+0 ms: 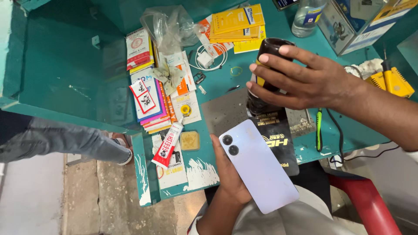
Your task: The person cleans the back of a white smartphone with a card and a liquid from a bottle. They then place the phone on the workbench and use a screwdriver to remove screws from the internal components.
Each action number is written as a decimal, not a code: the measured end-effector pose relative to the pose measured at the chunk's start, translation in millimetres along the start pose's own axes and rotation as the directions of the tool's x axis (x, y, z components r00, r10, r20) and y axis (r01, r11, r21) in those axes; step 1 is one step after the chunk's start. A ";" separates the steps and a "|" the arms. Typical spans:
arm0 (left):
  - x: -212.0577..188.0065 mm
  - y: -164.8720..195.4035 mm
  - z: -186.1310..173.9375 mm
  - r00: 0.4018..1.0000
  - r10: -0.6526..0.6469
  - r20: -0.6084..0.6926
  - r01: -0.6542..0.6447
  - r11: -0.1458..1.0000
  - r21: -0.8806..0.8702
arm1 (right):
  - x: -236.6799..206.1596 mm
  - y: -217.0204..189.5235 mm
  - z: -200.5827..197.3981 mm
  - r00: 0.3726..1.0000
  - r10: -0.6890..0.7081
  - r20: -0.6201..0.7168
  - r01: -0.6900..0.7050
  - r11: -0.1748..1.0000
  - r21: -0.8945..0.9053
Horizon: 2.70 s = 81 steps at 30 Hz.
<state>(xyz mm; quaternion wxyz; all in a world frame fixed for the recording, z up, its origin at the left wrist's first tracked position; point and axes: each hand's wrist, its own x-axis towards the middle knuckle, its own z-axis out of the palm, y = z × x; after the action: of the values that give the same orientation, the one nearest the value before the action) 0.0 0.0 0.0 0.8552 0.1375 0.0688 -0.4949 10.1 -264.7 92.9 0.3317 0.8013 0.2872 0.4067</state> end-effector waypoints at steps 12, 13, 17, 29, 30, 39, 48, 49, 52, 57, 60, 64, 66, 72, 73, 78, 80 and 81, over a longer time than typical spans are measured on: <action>-66.9 79.3 -25.6 0.995 -0.080 0.052 0.081 0.996 -0.022 | 104.7 -39.9 -17.4 0.994 -0.105 0.037 0.108 0.991 -0.078; -65.9 95.0 -23.0 0.993 -0.081 0.080 0.084 0.996 -0.033 | 117.7 -36.6 -10.1 0.993 -0.111 0.041 0.114 0.989 -0.094; -56.0 106.7 68.5 0.992 -0.071 0.100 0.075 0.997 -0.034 | 137.8 49.6 -28.7 0.991 -0.125 0.039 0.129 0.986 -0.109; -146.5 100.0 -57.9 0.987 -0.132 0.094 0.138 0.988 -0.065 | 142.4 -106.1 -55.2 0.984 -0.177 0.017 0.178 0.977 -0.117; -153.4 101.3 -76.0 0.987 -0.133 0.091 0.138 0.989 -0.059 | 143.6 -125.6 -52.7 0.984 -0.180 0.018 0.181 0.976 -0.121; -188.4 127.4 -144.9 0.989 -0.135 0.062 0.137 0.990 -0.019 | 177.1 -203.0 -49.0 0.984 -0.179 0.023 0.180 0.968 -0.173; -200.4 130.6 -166.0 0.983 -0.150 0.105 0.156 0.986 -0.055 | 168.3 -234.7 -49.3 0.986 -0.160 0.048 0.165 0.977 -0.138; -196.1 130.9 -164.2 0.984 -0.147 0.101 0.153 0.987 -0.054 | 167.3 -232.2 -46.1 0.986 -0.158 0.046 0.163 0.976 -0.143; -193.0 135.7 -160.3 0.983 -0.153 0.100 0.159 0.986 -0.052 | 173.9 -229.6 -43.7 0.986 -0.158 0.050 0.164 0.975 -0.152; -185.5 149.2 -155.9 0.989 -0.131 0.062 0.133 0.991 -0.031 | 198.8 -220.5 -39.3 0.987 -0.155 0.051 0.162 0.962 -0.219; -183.8 139.5 -141.9 0.990 -0.135 0.048 0.137 0.989 -0.048 | 191.3 -199.1 -49.3 0.997 -0.045 0.055 0.055 0.979 -0.198; -159.8 118.8 -120.3 0.992 -0.102 0.078 0.106 0.993 -0.052 | 152.1 -164.3 -49.4 0.864 0.419 0.278 -0.439 0.899 0.009; -153.1 104.0 -120.3 0.993 -0.090 0.072 0.094 0.994 -0.048 | 125.1 -171.8 -42.1 0.690 0.610 0.390 -0.716 0.653 0.245; -168.8 68.8 -168.1 0.994 -0.105 0.040 0.108 0.993 -0.056 | 29.9 -286.8 -8.0 0.353 0.736 0.578 -0.823 -0.051 0.566; -165.7 61.5 -171.4 0.994 -0.104 0.041 0.106 0.993 -0.053 | 14.6 -296.6 -2.2 0.292 0.733 0.614 -0.826 -0.130 0.549; -159.5 19.2 -166.5 0.994 -0.102 0.043 0.104 0.993 -0.051 | -52.9 -315.7 5.2 0.140 0.734 0.665 -0.817 -0.294 0.496; -158.3 15.7 -164.5 0.993 -0.107 0.047 0.110 0.992 -0.064 | -57.1 -317.9 5.6 0.185 0.740 0.646 -0.817 -0.250 0.520; -160.2 15.9 -165.4 0.993 -0.106 0.047 0.109 0.992 -0.062 | -57.3 -321.4 3.9 0.206 0.743 0.637 -0.816 -0.228 0.531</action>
<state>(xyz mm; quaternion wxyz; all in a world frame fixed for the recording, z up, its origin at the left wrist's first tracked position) -63.4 190.3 -114.2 0.8326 0.0951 0.0733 -0.5407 -76.7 -110.1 -181.3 -0.4136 0.8484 -0.1485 0.2951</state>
